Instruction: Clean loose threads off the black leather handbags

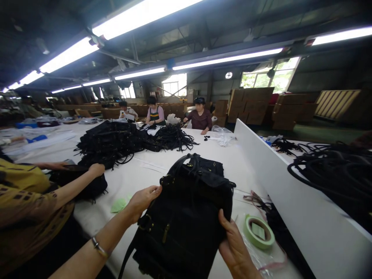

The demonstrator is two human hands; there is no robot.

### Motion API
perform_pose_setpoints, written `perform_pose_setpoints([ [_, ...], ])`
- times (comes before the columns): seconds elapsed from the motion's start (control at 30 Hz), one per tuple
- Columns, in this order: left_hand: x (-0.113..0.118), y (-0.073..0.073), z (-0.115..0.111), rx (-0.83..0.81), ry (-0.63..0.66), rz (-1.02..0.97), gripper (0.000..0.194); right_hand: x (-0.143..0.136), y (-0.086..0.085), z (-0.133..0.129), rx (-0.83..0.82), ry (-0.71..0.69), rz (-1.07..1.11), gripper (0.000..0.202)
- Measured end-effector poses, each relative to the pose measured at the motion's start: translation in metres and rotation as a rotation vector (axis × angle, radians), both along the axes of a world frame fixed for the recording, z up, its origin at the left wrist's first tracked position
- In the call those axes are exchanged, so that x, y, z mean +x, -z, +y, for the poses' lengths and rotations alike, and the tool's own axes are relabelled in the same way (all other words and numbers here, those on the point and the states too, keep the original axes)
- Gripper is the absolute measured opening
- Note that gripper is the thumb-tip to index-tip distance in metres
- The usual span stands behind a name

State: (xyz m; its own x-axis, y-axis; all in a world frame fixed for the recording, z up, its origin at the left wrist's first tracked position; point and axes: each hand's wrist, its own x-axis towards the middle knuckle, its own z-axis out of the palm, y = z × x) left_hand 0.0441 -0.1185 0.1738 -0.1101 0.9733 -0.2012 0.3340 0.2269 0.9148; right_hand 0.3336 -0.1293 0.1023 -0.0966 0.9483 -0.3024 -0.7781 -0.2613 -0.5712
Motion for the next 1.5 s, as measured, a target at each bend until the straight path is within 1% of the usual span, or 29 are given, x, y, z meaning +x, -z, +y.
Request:
perform_pose_setpoints([
  [0.03, 0.004, 0.004, 0.0, -0.024, -0.01, -0.009, 0.066, 0.0, 0.002, -0.001, -0.003, -0.001, -0.005, 0.061],
  [0.13, 0.012, 0.015, 0.002, -0.025, -0.039, 0.014, 0.055, 0.0, 0.01, -0.002, -0.03, -0.008, -0.06, 0.065],
  [0.2, 0.013, 0.018, 0.006, -0.048, -0.042, -0.11, 0.047, 0.003, 0.013, -0.001, -0.053, -0.015, -0.107, 0.065],
  [0.3, 0.013, 0.016, 0.013, -0.114, -0.011, -0.368, 0.04, 0.008, 0.015, 0.002, -0.064, -0.027, -0.133, 0.062],
  [0.33, 0.014, 0.015, 0.015, -0.127, -0.007, -0.425, 0.037, 0.01, 0.015, 0.003, -0.068, -0.037, -0.132, 0.061],
  [0.43, 0.018, 0.011, 0.02, -0.12, -0.031, -0.45, 0.029, 0.015, 0.018, 0.005, -0.095, -0.082, -0.149, 0.061],
  [0.5, 0.022, 0.01, 0.02, -0.102, -0.039, -0.432, 0.028, 0.02, 0.023, 0.007, -0.073, -0.117, -0.217, 0.064],
  [0.53, 0.025, 0.009, 0.019, -0.087, -0.035, -0.432, 0.028, 0.022, 0.027, 0.008, -0.046, -0.111, -0.295, 0.066],
  [0.57, 0.028, 0.008, 0.018, -0.071, -0.029, -0.435, 0.03, 0.024, 0.031, 0.009, -0.012, -0.069, -0.421, 0.068],
  [0.6, 0.031, 0.007, 0.016, -0.058, -0.021, -0.44, 0.031, 0.026, 0.034, 0.01, 0.033, 0.017, -0.589, 0.07],
  [0.67, 0.039, 0.003, 0.012, -0.031, -0.007, -0.433, 0.033, 0.026, 0.034, 0.011, 0.18, 0.258, -0.964, 0.067],
  [0.7, 0.042, 0.0, 0.01, -0.022, -0.002, -0.416, 0.033, 0.024, 0.03, 0.01, 0.286, 0.353, -1.115, 0.059],
  [0.73, 0.046, -0.002, 0.009, -0.017, 0.002, -0.394, 0.033, 0.02, 0.024, 0.009, 0.416, 0.397, -1.217, 0.047],
  [0.77, 0.049, -0.005, 0.008, -0.014, 0.002, -0.366, 0.033, 0.015, 0.015, 0.006, 0.55, 0.39, -1.269, 0.034],
  [0.8, 0.052, -0.007, 0.007, -0.005, 0.003, -0.323, 0.033, 0.007, 0.005, 0.004, 0.67, 0.346, -1.285, 0.022],
  [0.83, 0.054, -0.008, 0.007, 0.006, 0.005, -0.265, 0.033, -0.001, -0.005, 0.0, 0.766, 0.292, -1.283, 0.014],
  [0.9, 0.057, -0.009, 0.006, 0.03, 0.023, -0.13, 0.034, -0.02, -0.025, -0.005, 0.88, 0.208, -1.275, 0.011],
  [0.97, 0.059, -0.009, 0.004, 0.06, 0.056, 0.018, 0.035, -0.037, -0.039, -0.008, 0.913, 0.157, -1.307, 0.014],
  [1.03, 0.061, -0.007, 0.001, 0.088, 0.095, 0.118, 0.035, -0.052, -0.046, -0.009, 0.931, 0.094, -1.431, 0.021],
  [1.1, 0.064, -0.006, -0.003, 0.111, 0.117, 0.188, 0.035, -0.061, -0.047, -0.006, 0.98, 0.03, -1.608, 0.021],
  [1.2, 0.069, -0.005, -0.007, 0.111, 0.12, 0.219, 0.035, -0.066, -0.041, 0.004, 1.089, -0.045, -1.781, 0.022],
  [1.3, 0.067, -0.005, -0.008, 0.089, 0.125, 0.219, 0.036, -0.054, -0.026, 0.006, 1.079, -0.058, -1.852, 0.028],
  [1.33, 0.065, -0.005, -0.007, 0.088, 0.125, 0.231, 0.036, -0.045, -0.019, 0.003, 1.048, -0.057, -1.871, 0.031],
  [1.4, 0.058, -0.006, -0.006, 0.095, 0.124, 0.249, 0.037, -0.021, -0.001, -0.014, 0.982, -0.112, -1.857, 0.033],
  [1.47, 0.047, -0.007, -0.004, 0.094, 0.127, 0.237, 0.037, 0.007, 0.02, -0.043, 0.846, -0.248, -1.755, 0.03],
  [1.5, 0.041, -0.008, -0.002, 0.093, 0.127, 0.223, 0.037, 0.022, 0.03, -0.059, 0.658, -0.21, -1.726, 0.026],
])
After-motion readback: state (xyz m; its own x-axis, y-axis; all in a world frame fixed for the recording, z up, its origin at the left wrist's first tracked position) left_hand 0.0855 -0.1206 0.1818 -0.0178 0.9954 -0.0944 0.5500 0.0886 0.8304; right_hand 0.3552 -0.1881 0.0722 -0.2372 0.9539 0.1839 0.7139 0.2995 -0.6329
